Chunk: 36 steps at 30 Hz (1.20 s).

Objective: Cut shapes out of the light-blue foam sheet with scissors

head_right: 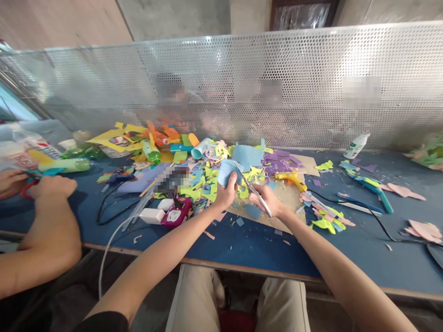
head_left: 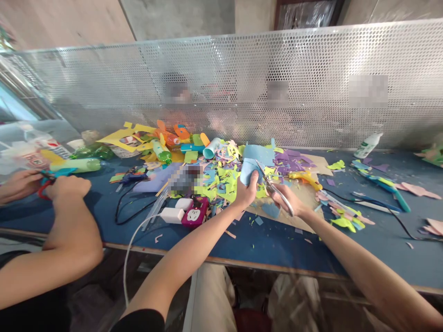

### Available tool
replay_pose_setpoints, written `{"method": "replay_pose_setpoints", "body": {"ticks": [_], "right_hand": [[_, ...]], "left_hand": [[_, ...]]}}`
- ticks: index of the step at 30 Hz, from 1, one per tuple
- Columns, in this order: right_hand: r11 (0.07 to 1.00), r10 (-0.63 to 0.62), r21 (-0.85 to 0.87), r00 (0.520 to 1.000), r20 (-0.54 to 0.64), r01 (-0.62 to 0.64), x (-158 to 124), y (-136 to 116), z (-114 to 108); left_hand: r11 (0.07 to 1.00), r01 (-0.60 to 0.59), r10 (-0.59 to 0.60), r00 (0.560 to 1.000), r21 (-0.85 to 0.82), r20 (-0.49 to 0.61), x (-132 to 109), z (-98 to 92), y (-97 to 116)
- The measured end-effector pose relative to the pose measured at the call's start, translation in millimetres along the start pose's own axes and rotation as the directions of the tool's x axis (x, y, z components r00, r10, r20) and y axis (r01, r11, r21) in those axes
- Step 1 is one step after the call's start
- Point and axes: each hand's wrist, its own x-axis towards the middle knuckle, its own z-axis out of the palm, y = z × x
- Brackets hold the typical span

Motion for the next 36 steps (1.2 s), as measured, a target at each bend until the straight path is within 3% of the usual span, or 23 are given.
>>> {"method": "replay_pose_setpoints", "body": {"ticks": [9, 16, 23, 29, 36], "right_hand": [[0.998, -0.030, 0.059, 0.998, 0.059, 0.027, -3, 8, -3], [0.996, 0.005, 0.092, 0.998, 0.066, -0.011, -3, 2, -4], [0.998, -0.056, 0.040, 0.997, 0.053, 0.054, -2, 2, -9], [0.995, 0.001, 0.098, 0.997, 0.081, -0.009, -3, 1, -9], [0.997, -0.070, 0.026, 0.997, 0.046, 0.068, -1, 0, -10]], "left_hand": [[0.997, -0.062, 0.057, 0.994, 0.055, 0.088, 1, -5.2, -6], [1.000, -0.007, 0.009, 0.997, -0.018, 0.074, 3, -4.1, -5], [1.000, -0.015, 0.017, 0.985, -0.017, 0.169, 4, -6.7, -1], [0.999, -0.015, 0.024, 0.980, -0.045, 0.197, 4, -6.0, 6], [1.000, -0.025, 0.026, 0.974, -0.008, 0.224, 1, -6.4, 5]]}}
